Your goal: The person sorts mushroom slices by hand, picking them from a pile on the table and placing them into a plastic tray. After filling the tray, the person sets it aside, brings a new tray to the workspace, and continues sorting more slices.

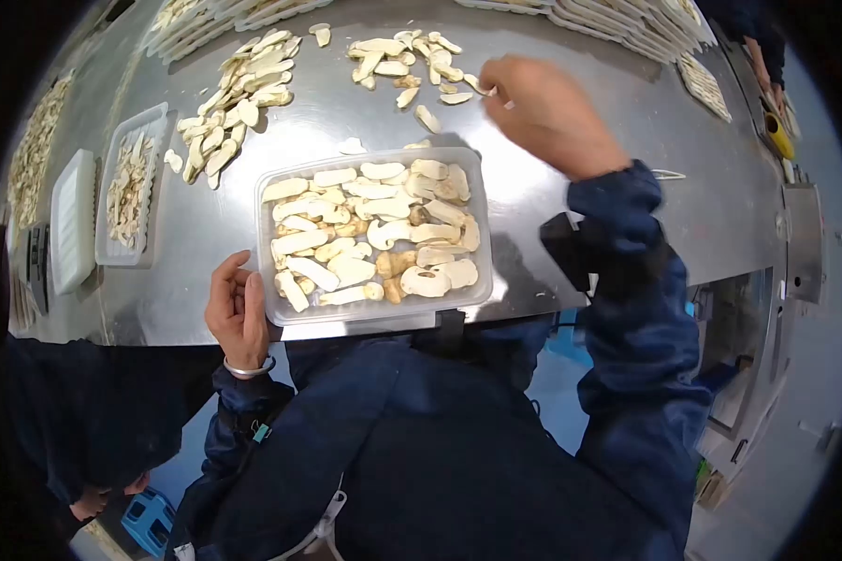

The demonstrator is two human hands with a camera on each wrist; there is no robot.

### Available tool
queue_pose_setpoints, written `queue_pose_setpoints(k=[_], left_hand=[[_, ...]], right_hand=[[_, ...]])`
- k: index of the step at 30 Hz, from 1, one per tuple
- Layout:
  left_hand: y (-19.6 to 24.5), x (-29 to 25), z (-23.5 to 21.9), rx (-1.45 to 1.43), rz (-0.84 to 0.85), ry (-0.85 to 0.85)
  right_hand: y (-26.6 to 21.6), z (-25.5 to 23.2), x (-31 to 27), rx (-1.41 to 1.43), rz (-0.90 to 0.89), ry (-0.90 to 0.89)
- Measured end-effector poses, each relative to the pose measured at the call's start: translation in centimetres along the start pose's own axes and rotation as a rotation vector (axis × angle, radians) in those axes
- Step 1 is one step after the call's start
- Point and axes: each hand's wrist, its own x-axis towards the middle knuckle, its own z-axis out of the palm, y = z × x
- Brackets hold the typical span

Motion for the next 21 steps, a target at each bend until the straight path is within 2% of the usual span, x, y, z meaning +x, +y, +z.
queue_pose_setpoints(k=[1, 4, 7, 11, 15, 17, 21], left_hand=[[0.0, 0.0, 0.0, -0.001, -0.001, -0.002], [-0.1, -0.2, -0.1, -0.009, -0.007, 0.009], [0.0, -0.1, 0.0, -0.004, 0.001, -0.001], [-0.1, -0.1, 0.0, 0.024, 0.005, -0.001], [-0.4, -0.2, -0.1, 0.027, 0.018, -0.001], [-0.3, -0.1, -0.1, 0.034, 0.019, 0.002], [-0.2, -0.1, 0.0, 0.035, 0.010, 0.007]], right_hand=[[0.3, 1.7, 0.6, 0.006, -0.098, -0.064], [-0.5, 3.4, 1.4, 0.042, 0.123, -0.163], [-1.5, 3.8, 2.1, 0.060, 0.165, -0.267], [-1.3, 5.3, 2.6, 0.073, 0.100, -0.271], [-0.9, 6.8, 2.8, -0.030, 0.061, -0.238], [-0.7, 6.8, 2.7, -0.015, 0.058, -0.241], [-1.1, 4.5, 1.4, 0.061, -0.036, -0.103]])
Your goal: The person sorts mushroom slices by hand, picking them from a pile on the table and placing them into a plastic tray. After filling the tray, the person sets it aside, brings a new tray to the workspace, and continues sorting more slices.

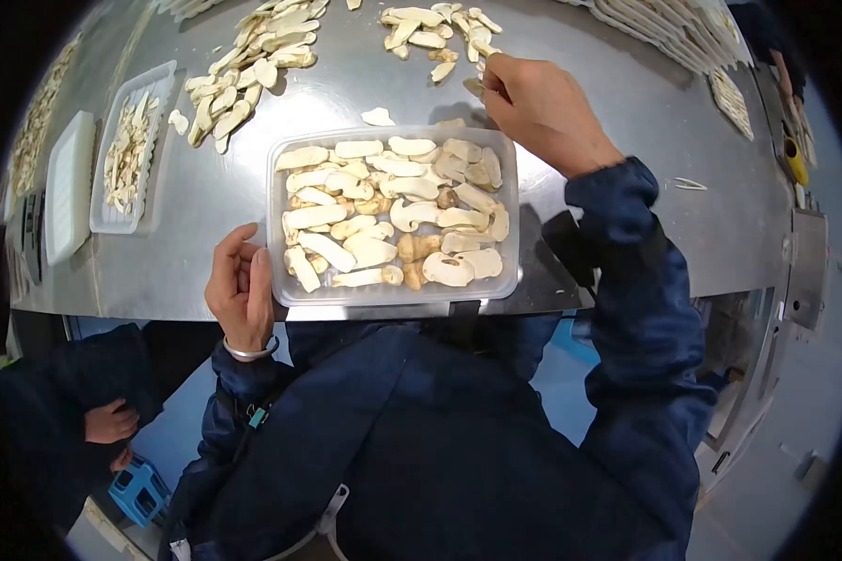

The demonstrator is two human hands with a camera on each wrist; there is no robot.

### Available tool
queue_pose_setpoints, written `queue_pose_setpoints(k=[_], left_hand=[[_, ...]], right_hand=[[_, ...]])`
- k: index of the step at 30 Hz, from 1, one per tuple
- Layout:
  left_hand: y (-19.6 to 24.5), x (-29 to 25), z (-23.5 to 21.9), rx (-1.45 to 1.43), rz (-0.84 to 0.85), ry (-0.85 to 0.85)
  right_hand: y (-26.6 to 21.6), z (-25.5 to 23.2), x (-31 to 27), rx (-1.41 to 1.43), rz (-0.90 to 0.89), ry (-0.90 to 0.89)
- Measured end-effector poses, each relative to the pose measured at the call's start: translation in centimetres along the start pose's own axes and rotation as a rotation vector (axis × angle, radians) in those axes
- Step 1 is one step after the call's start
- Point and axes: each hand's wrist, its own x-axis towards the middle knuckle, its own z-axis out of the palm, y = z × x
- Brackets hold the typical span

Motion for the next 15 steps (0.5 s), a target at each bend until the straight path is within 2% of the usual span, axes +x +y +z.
queue_pose_setpoints(k=[2, 6, 11, 15], left_hand=[[-0.1, -0.2, 0.0, -0.001, -0.019, -0.001], [0.0, -0.1, 0.1, -0.023, -0.027, -0.007], [0.2, 0.0, 0.0, 0.006, -0.032, -0.021], [0.0, 0.0, 0.1, -0.008, -0.030, -0.015]], right_hand=[[-2.8, -1.9, -1.8, 0.056, 0.004, 0.028], [-6.8, -2.2, -5.5, 0.132, -0.087, -0.071], [-9.0, 0.1, -7.4, 0.078, -0.158, -0.109], [-9.5, -0.1, -7.5, 0.045, -0.156, -0.105]])
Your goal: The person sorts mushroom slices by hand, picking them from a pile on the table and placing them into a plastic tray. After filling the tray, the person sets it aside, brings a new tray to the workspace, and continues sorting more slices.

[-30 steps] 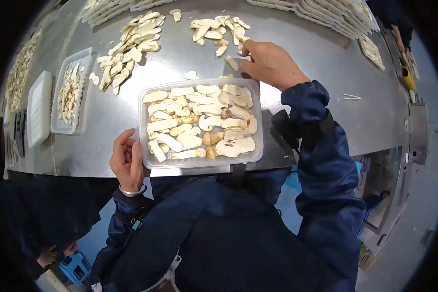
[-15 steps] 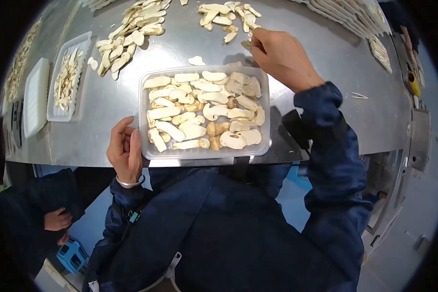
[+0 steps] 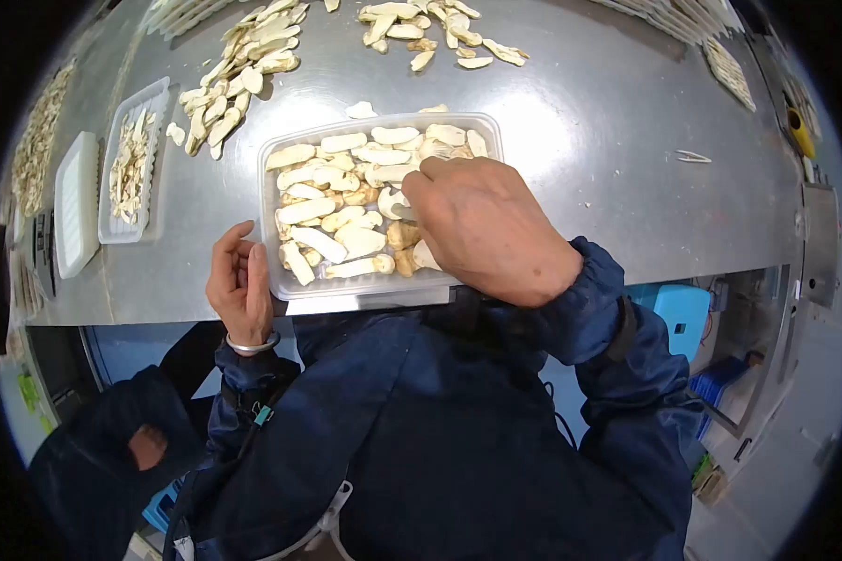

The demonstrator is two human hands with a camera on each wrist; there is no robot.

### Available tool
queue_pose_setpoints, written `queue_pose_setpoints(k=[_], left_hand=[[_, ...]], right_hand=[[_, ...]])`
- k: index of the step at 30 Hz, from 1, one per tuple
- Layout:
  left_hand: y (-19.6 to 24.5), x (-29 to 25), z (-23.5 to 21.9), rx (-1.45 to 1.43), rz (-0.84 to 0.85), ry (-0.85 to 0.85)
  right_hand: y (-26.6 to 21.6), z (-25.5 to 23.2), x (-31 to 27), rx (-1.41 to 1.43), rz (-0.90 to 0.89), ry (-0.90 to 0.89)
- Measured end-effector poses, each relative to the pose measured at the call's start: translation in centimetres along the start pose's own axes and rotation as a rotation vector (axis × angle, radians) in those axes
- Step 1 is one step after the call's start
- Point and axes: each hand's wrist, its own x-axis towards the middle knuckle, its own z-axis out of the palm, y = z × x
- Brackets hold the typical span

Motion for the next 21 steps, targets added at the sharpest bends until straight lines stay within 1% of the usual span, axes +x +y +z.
queue_pose_setpoints(k=[4, 7, 10, 13, 16, 19, 21], left_hand=[[0.0, 0.0, 0.0, 0.009, 0.006, 0.001], [-0.1, 0.0, 0.0, 0.001, 0.002, -0.001], [0.0, 0.0, -0.1, 0.009, 0.005, -0.008], [0.0, 0.0, 0.0, 0.001, 0.001, -0.002], [0.1, 0.0, 0.0, -0.005, -0.010, 0.008], [0.4, 0.1, 0.0, 0.037, 0.001, 0.010], [0.1, 0.1, 0.0, 0.045, 0.006, 0.013]], right_hand=[[-0.1, -0.1, -0.2, 0.006, 0.023, -0.027], [0.0, 0.2, -0.1, 0.012, -0.008, -0.029], [-0.1, 0.5, 0.0, 0.007, 0.003, -0.011], [0.1, 0.6, 0.0, -0.024, 0.012, 0.044], [0.7, -0.7, -0.8, -0.054, 0.135, 0.134], [2.3, -1.9, -2.9, 0.010, 0.267, 0.280], [2.9, -1.9, -4.6, 0.038, 0.333, 0.280]])
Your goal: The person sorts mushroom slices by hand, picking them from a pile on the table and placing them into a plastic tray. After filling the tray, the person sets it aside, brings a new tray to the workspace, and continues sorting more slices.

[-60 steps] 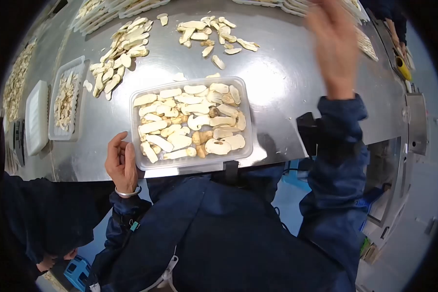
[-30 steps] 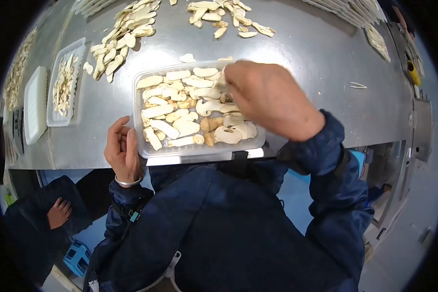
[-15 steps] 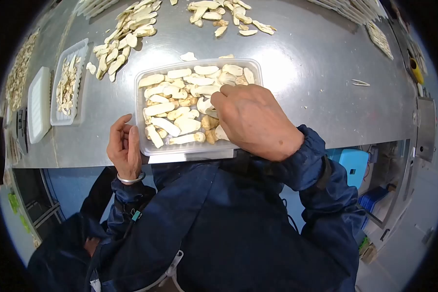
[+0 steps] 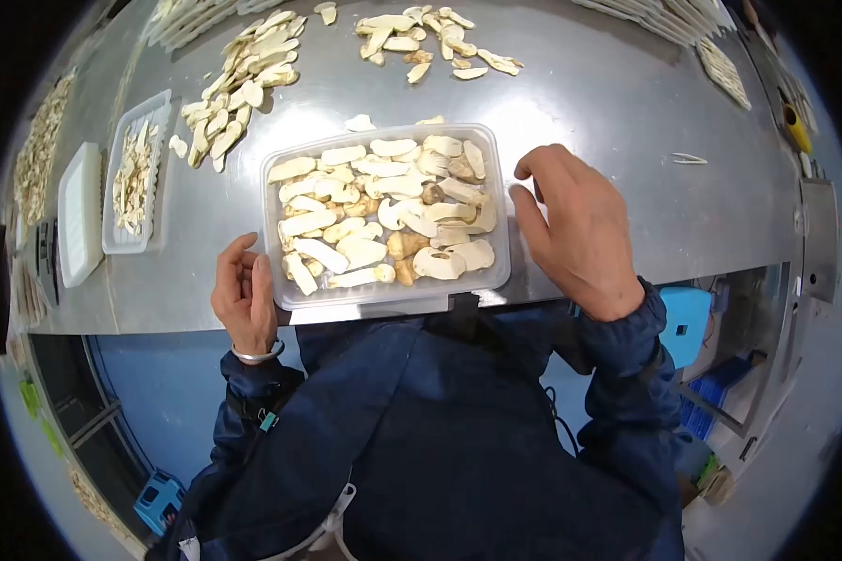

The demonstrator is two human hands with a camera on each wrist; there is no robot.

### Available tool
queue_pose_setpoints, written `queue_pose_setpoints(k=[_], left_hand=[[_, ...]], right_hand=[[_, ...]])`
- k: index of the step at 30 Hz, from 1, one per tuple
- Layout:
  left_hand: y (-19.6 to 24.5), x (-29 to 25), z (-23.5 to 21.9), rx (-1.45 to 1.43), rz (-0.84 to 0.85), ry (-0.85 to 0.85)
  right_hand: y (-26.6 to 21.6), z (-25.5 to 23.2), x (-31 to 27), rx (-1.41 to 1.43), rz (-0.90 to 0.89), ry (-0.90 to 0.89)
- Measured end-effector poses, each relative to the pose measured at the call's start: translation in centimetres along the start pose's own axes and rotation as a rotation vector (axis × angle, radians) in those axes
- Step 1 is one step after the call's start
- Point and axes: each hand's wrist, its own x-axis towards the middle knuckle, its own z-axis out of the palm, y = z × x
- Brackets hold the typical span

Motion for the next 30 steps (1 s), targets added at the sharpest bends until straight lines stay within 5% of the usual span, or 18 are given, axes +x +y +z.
queue_pose_setpoints(k=[7, 10, 15, 18, 23, 30], left_hand=[[0.3, 0.6, -1.5, -0.108, -0.081, 0.000], [3.6, 2.7, -3.8, 0.119, 0.131, 0.086], [11.0, 6.0, -2.1, 0.313, 0.473, -0.326], [12.3, 7.6, 1.6, 0.330, 0.630, -0.589], [11.3, 9.0, 6.7, 0.330, 0.564, -0.833], [10.4, 9.4, 8.8, 0.419, 0.568, -0.952]], right_hand=[[3.8, 0.4, -4.9, 0.073, 0.204, 0.143], [5.7, 1.3, -7.3, 0.116, 0.342, 0.199], [7.9, 4.3, -8.2, 0.017, 0.153, 0.393], [8.2, 4.5, -8.6, 0.116, 0.199, 0.426], [8.0, 4.3, -8.7, 0.149, 0.229, 0.449], [8.3, 4.3, -8.8, 0.155, 0.213, 0.479]])
